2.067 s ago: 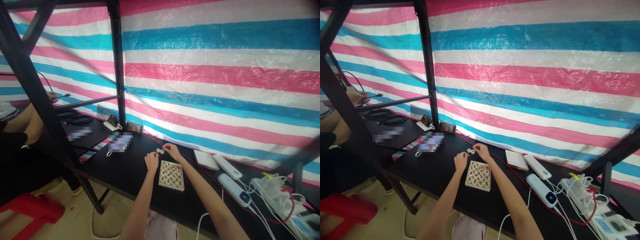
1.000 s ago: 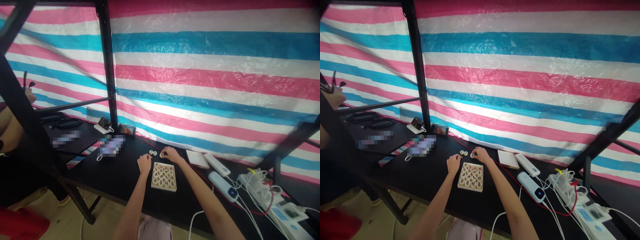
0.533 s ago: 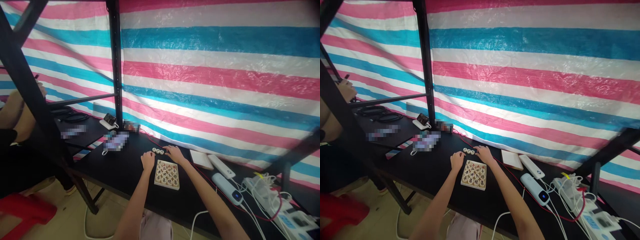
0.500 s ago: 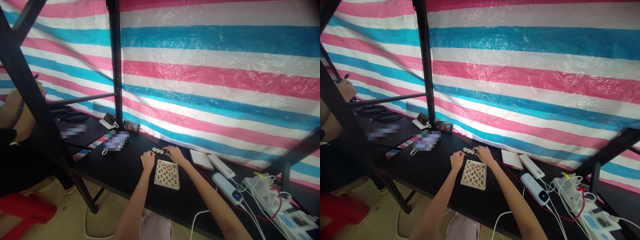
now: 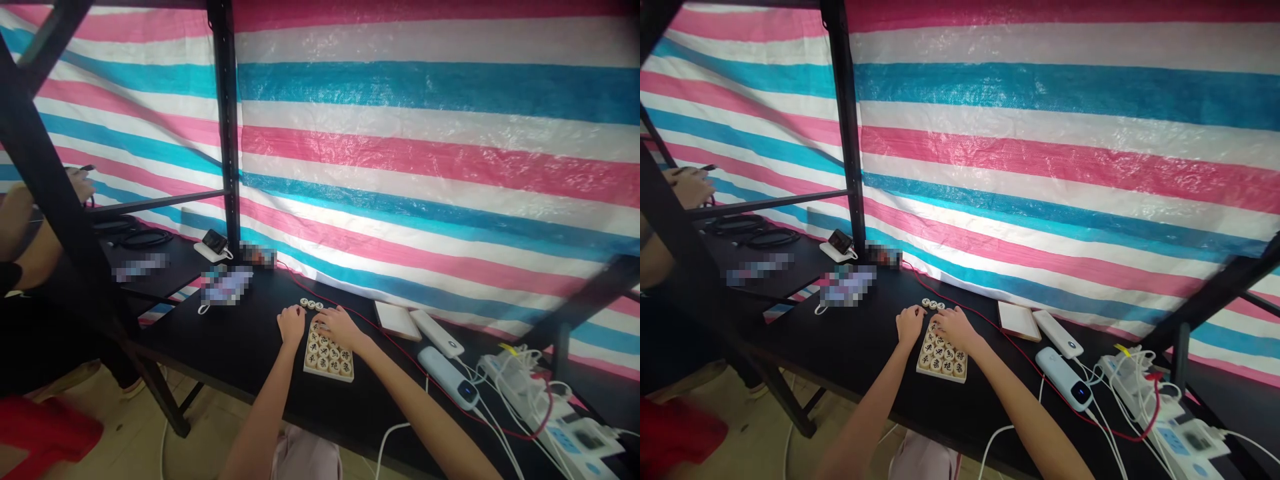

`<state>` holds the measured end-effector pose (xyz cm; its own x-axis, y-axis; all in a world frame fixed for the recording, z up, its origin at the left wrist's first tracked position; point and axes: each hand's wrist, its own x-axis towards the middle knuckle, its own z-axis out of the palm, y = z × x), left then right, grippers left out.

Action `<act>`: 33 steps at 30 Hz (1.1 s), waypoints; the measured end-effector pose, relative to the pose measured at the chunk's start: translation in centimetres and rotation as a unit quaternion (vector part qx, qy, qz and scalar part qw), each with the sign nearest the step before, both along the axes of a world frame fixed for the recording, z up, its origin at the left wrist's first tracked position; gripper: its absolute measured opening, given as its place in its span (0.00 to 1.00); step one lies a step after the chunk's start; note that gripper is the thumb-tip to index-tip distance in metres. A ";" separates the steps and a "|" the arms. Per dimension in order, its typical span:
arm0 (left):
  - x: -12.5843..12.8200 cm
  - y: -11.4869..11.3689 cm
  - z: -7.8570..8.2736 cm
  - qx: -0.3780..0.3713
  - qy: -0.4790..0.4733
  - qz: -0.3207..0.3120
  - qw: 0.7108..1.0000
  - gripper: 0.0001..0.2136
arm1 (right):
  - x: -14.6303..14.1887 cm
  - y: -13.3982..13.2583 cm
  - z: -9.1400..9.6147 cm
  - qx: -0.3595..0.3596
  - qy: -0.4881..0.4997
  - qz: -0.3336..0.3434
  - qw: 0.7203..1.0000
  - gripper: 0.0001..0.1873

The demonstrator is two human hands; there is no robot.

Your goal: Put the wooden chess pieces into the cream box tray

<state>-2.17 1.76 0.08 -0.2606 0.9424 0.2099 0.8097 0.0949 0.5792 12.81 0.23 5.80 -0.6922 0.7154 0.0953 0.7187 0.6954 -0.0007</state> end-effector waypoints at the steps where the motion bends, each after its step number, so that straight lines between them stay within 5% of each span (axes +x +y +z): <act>1: 0.0 0.0 0.0 0.000 0.002 0.001 1.000 0.15 | 0.0 0.1 0.1 0.001 -0.008 0.006 1.000 0.11; 7: 0.0 0.0 0.0 -0.002 -0.005 0.002 1.000 0.14 | 0.1 0.2 -0.2 0.021 -0.014 0.032 0.999 0.10; 11: 0.0 0.2 -0.3 0.003 -0.004 0.001 1.000 0.15 | 1.2 1.6 -0.2 -0.040 0.074 0.041 0.996 0.10; 17: -0.1 0.2 -0.3 0.001 -0.012 -0.001 1.000 0.15 | 3.8 5.5 0.0 -0.052 0.094 -0.028 0.994 0.09; 21: -0.2 0.2 -0.1 -0.008 -0.022 -0.005 1.000 0.15 | 3.8 6.6 -1.7 -0.051 0.069 -0.028 0.996 0.09; 27: -0.3 0.1 0.0 -0.011 -0.031 -0.008 0.999 0.15 | 2.8 6.3 -4.9 -0.060 0.196 -0.080 0.976 0.19; 33: -0.1 -0.1 0.3 -0.013 -0.025 -0.004 1.000 0.15 | 2.7 6.5 -5.6 -0.063 0.229 -0.114 0.965 0.24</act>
